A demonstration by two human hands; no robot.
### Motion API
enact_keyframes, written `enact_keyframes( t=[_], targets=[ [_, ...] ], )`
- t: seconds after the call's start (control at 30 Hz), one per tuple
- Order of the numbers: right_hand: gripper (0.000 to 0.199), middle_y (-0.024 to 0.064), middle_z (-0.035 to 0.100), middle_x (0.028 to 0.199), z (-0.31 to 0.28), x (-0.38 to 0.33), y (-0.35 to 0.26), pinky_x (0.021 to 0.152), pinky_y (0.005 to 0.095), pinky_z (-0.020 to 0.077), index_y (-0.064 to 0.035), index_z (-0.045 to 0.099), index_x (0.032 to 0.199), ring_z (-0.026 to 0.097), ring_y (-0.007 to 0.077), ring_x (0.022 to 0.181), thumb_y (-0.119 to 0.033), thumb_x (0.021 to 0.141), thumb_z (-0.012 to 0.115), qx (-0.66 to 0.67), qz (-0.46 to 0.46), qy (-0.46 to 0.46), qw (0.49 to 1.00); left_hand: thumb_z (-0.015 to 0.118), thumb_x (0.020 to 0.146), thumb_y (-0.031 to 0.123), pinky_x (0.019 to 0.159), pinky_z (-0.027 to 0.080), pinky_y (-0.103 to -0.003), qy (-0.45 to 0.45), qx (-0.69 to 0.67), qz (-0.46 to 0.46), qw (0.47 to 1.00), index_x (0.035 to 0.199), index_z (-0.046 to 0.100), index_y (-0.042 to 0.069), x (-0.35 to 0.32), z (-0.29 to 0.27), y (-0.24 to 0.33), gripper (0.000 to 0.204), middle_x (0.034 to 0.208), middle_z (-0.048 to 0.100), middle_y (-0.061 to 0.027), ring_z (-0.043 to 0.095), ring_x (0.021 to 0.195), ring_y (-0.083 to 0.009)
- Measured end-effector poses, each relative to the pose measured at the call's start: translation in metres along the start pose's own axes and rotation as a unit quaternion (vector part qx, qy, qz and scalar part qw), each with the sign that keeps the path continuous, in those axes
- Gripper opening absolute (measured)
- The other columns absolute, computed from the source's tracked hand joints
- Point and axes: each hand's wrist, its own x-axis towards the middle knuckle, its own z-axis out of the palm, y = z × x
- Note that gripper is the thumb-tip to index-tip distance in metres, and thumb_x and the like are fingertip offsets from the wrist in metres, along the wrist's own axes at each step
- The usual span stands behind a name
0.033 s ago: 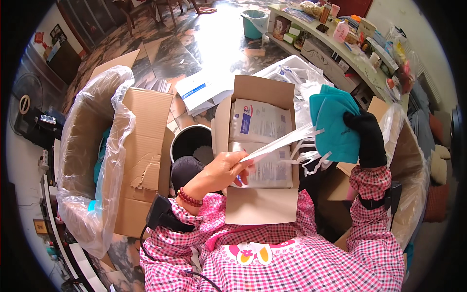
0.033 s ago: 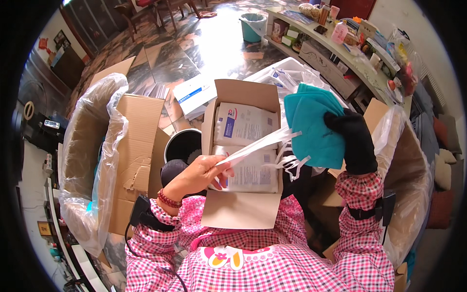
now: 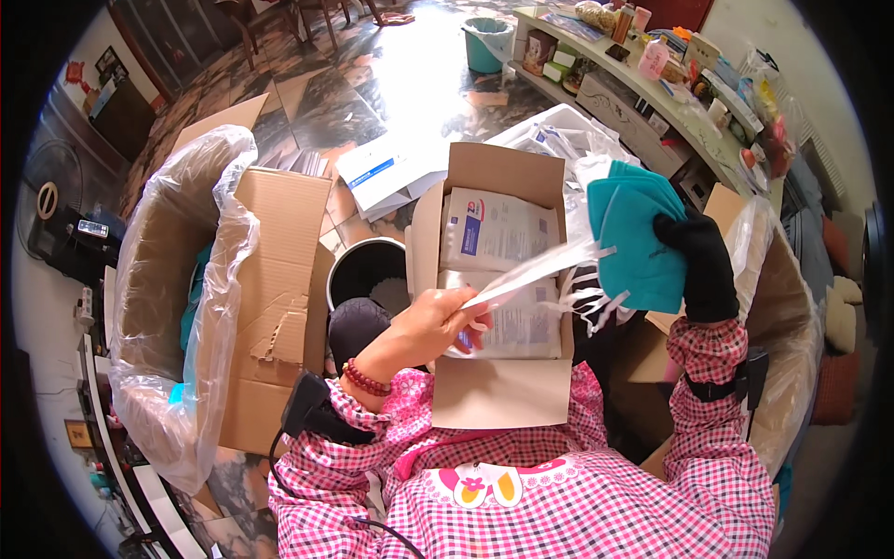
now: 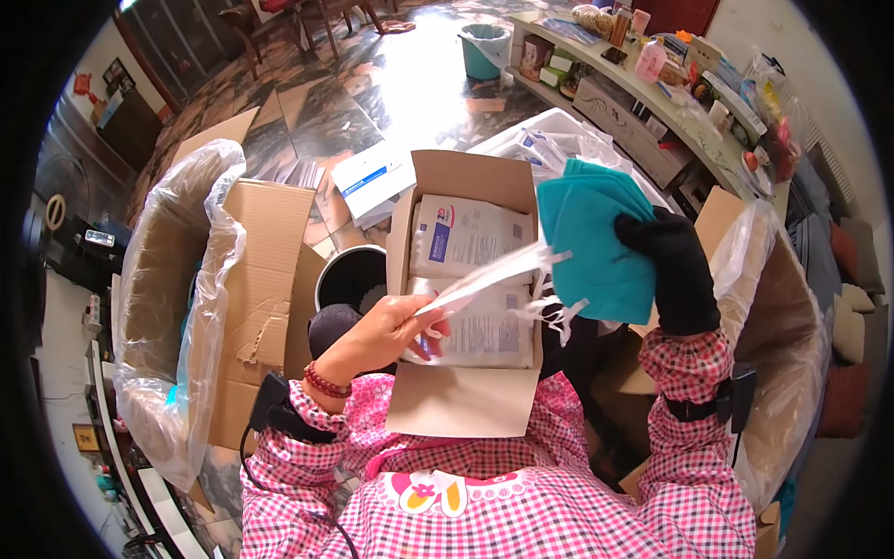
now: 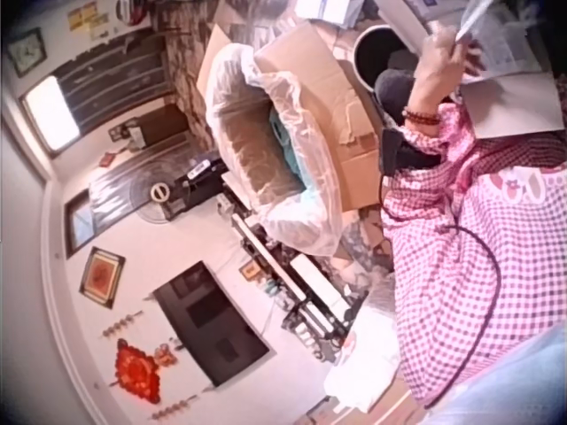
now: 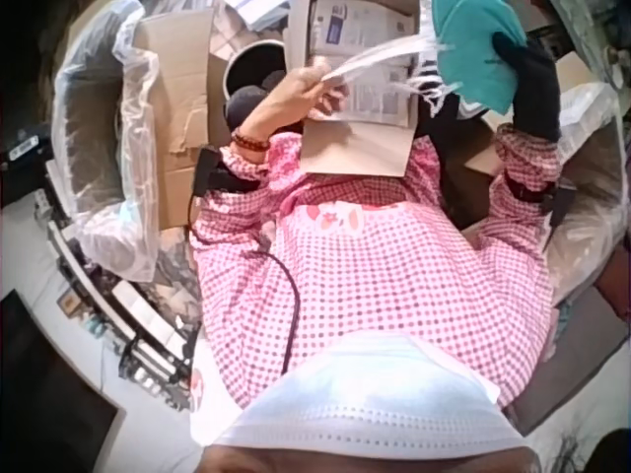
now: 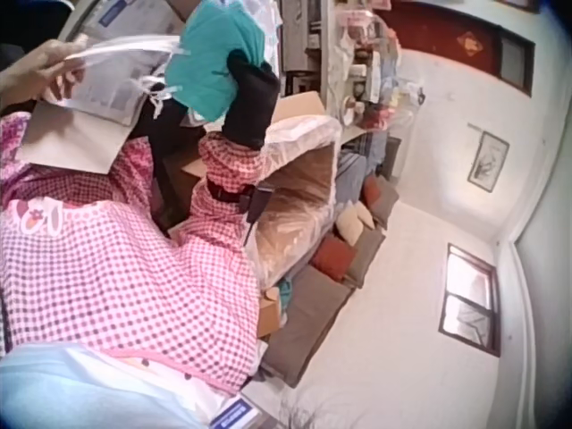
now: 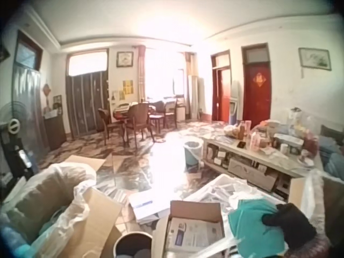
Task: Organizing and packing teal medical masks into boxes.
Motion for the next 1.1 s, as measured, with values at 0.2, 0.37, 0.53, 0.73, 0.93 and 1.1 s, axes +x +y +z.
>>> enact_keyframes(
  t=[0.2,0.37,0.53,0.73,0.93,1.1],
  targets=[
    [0.034,0.004,0.07,0.097,0.022,-0.003,-0.015,0.078,0.0272,0.054,0.002,0.068,0.115,0.067,0.0121,0.085,-0.025,0.094,0.068,0.01,-0.021,0.027,0.999,0.045,0.11,0.033,0.09,0.056,-0.031,-0.041,-0.179,0.029,0.983,0.128,0.061,0.001,0.005,0.015,0.013,0.04,0.113,0.069,-0.0086,0.067,0.107,-0.0169],
    [0.035,0.0049,0.07,0.099,0.026,-0.005,-0.022,0.081,0.028,0.0536,0.0009,0.068,0.116,0.067,0.0131,0.086,-0.026,0.094,0.069,0.067,-0.045,0.024,0.996,0.045,0.11,0.039,0.088,0.056,-0.03,-0.074,-0.214,0.018,0.974,0.121,0.063,0.002,0.004,0.02,0.005,0.043,0.095,0.064,-0.0043,0.067,0.095,-0.015],
    [0.035,0.0062,0.071,0.094,0.02,-0.004,-0.016,0.077,0.0278,0.0548,0.002,0.069,0.11,0.068,0.0136,0.08,-0.028,0.092,0.071,0.048,-0.071,0.059,0.995,0.045,0.11,0.039,0.081,0.055,-0.028,-0.085,-0.155,-0.015,0.984,0.11,0.064,0.002,0.0,0.019,0.008,0.041,0.086,0.06,-0.0033,0.067,0.085,-0.0138],
    [0.029,0.0061,0.071,0.092,0.014,-0.004,-0.005,0.076,0.0284,0.0548,0.0007,0.072,0.104,0.068,0.0133,0.08,-0.026,0.092,0.071,0.037,-0.096,0.085,0.991,0.045,0.11,0.035,0.078,0.054,-0.027,-0.087,-0.111,-0.031,0.99,0.101,0.064,0.0,-0.013,0.015,0.013,0.041,0.088,0.063,-0.0052,0.067,0.084,-0.0142],
    [0.032,0.0041,0.07,0.091,0.029,-0.003,-0.021,0.076,0.0276,0.0539,0.0007,0.07,0.107,0.066,0.0118,0.078,-0.027,0.091,0.071,-0.002,-0.06,0.04,0.997,0.042,0.111,0.027,0.083,0.055,-0.03,0.008,-0.11,0.025,0.994,0.108,0.065,0.002,0.008,0.034,-0.004,0.034,0.099,0.069,-0.0073,0.068,0.088,-0.0146],
    [0.035,0.004,0.07,0.099,0.032,-0.004,-0.029,0.075,0.0274,0.0557,0.0004,0.067,0.116,0.068,0.0126,0.082,-0.026,0.094,0.067,-0.001,-0.06,0.032,0.998,0.046,0.108,0.022,0.09,0.053,-0.032,-0.048,-0.217,0.015,0.975,0.124,0.06,0.003,0.006,0.034,0.017,0.028,0.106,0.07,-0.0077,0.067,0.098,-0.0154]
  ],
)
